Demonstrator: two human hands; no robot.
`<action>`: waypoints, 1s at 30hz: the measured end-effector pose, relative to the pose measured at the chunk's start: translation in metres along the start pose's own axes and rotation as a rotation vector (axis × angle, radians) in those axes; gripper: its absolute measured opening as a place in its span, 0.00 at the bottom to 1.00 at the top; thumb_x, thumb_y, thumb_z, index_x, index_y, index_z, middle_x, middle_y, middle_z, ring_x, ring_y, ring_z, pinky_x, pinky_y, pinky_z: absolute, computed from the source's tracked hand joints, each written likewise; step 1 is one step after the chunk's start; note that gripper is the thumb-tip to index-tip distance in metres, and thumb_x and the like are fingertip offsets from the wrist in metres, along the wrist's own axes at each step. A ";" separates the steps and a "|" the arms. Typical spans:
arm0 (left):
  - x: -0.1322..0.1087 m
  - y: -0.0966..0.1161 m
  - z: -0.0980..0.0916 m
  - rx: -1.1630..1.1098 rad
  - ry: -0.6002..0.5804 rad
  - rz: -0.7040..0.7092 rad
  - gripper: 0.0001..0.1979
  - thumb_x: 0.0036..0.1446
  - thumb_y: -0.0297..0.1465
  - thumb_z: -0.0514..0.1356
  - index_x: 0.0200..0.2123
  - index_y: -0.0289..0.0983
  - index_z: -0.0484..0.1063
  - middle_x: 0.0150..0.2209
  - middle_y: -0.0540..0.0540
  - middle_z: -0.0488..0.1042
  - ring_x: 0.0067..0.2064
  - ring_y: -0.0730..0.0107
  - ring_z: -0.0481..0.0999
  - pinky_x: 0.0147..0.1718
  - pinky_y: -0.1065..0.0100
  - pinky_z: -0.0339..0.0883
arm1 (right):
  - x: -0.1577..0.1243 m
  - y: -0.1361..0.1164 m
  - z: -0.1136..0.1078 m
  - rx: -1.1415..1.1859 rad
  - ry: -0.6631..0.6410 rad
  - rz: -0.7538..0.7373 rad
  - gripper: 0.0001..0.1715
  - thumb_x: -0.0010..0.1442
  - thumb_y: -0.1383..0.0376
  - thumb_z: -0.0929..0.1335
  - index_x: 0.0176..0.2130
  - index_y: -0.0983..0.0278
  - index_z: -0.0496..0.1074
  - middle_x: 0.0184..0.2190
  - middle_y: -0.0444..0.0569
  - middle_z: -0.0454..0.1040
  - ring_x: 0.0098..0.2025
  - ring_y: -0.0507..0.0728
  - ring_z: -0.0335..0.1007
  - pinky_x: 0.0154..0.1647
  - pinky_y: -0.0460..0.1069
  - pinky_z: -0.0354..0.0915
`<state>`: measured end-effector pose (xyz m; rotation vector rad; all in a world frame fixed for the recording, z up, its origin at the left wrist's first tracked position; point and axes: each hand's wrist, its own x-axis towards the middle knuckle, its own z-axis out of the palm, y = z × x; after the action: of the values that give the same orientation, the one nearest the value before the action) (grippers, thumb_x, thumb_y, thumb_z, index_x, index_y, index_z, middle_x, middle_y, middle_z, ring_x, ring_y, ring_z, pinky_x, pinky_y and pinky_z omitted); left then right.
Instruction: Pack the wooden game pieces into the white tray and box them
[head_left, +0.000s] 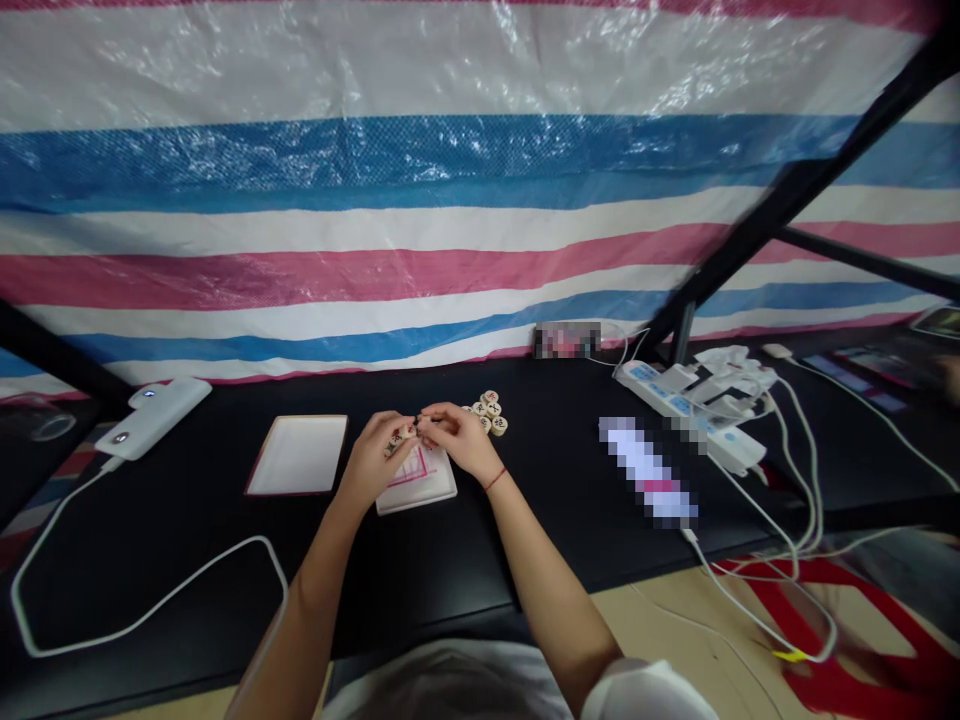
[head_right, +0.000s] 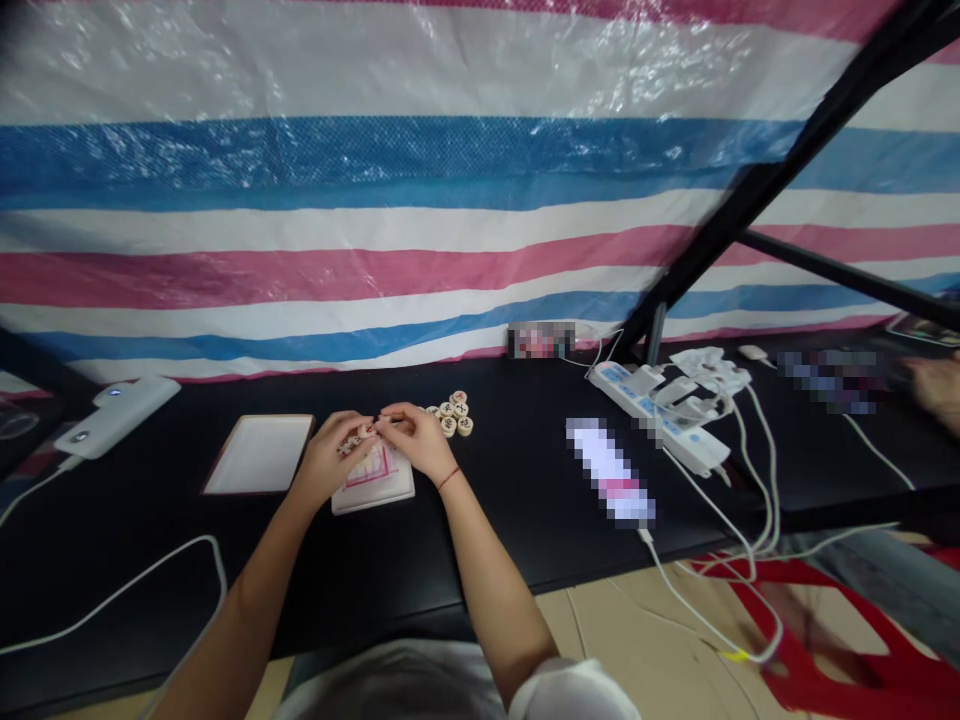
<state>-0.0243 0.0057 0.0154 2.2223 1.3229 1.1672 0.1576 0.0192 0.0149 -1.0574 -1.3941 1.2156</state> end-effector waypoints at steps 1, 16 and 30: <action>-0.001 -0.001 -0.001 0.017 0.028 0.000 0.09 0.60 0.34 0.58 0.44 0.40 0.72 0.44 0.45 0.70 0.47 0.66 0.73 0.50 0.64 0.68 | -0.001 0.001 -0.002 -0.007 0.027 0.001 0.21 0.52 0.52 0.72 0.40 0.64 0.72 0.34 0.48 0.77 0.26 0.50 0.72 0.30 0.46 0.70; -0.007 0.011 0.005 0.258 -0.263 0.047 0.05 0.54 0.37 0.63 0.31 0.42 0.74 0.38 0.48 0.78 0.50 0.57 0.68 0.52 0.54 0.56 | -0.003 0.005 -0.012 -0.129 0.214 -0.021 0.20 0.55 0.50 0.69 0.39 0.64 0.72 0.33 0.49 0.78 0.24 0.50 0.71 0.26 0.46 0.67; -0.011 0.008 0.006 0.370 -0.289 0.020 0.07 0.52 0.34 0.63 0.37 0.45 0.78 0.47 0.45 0.74 0.51 0.54 0.65 0.51 0.51 0.58 | -0.017 0.000 -0.006 -0.311 0.134 -0.088 0.15 0.57 0.58 0.68 0.44 0.61 0.71 0.32 0.46 0.77 0.27 0.52 0.72 0.29 0.46 0.69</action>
<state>-0.0176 -0.0067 0.0106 2.5415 1.4871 0.6070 0.1659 0.0039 0.0128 -1.2520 -1.5384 0.8649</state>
